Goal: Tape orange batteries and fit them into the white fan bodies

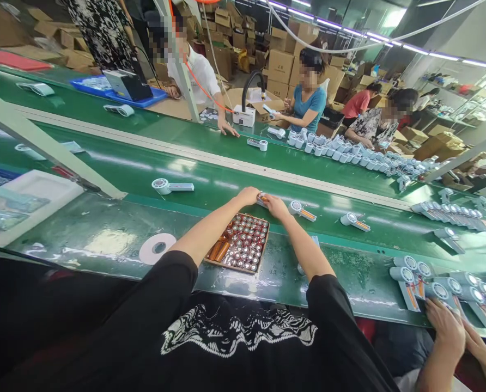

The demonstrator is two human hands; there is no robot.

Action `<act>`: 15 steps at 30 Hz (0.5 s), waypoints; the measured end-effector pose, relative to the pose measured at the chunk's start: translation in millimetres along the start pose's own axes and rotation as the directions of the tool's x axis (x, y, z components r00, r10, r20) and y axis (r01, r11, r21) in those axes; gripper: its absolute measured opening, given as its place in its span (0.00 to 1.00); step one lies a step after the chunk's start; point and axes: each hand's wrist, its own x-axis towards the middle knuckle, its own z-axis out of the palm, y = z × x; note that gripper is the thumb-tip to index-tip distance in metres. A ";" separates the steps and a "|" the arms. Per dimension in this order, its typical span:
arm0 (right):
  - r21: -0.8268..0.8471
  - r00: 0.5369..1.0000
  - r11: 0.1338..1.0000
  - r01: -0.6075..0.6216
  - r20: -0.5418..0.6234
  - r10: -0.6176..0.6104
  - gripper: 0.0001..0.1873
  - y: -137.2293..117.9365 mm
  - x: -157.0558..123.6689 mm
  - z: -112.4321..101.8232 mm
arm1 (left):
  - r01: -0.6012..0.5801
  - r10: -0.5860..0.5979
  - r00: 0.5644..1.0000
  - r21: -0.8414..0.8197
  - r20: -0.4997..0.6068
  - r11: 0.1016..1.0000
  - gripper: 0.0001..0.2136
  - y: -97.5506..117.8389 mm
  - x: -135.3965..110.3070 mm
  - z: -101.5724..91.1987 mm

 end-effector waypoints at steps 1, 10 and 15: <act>0.009 1.000 1.000 -0.012 -0.002 0.012 0.21 2.5 0.3 -1.3 | 0.000 0.000 1.000 -0.001 -0.002 1.000 0.15 0.8 0.5 0.0; -0.040 0.997 0.997 -0.066 0.049 0.067 0.25 15.8 -14.1 -1.5 | -0.022 0.022 1.000 -0.028 -0.016 0.999 0.16 6.9 2.5 1.3; -0.162 0.996 0.986 -0.040 0.072 0.053 0.26 7.7 -17.8 -1.5 | -0.025 0.023 0.999 -0.055 -0.038 0.998 0.17 12.0 4.0 5.8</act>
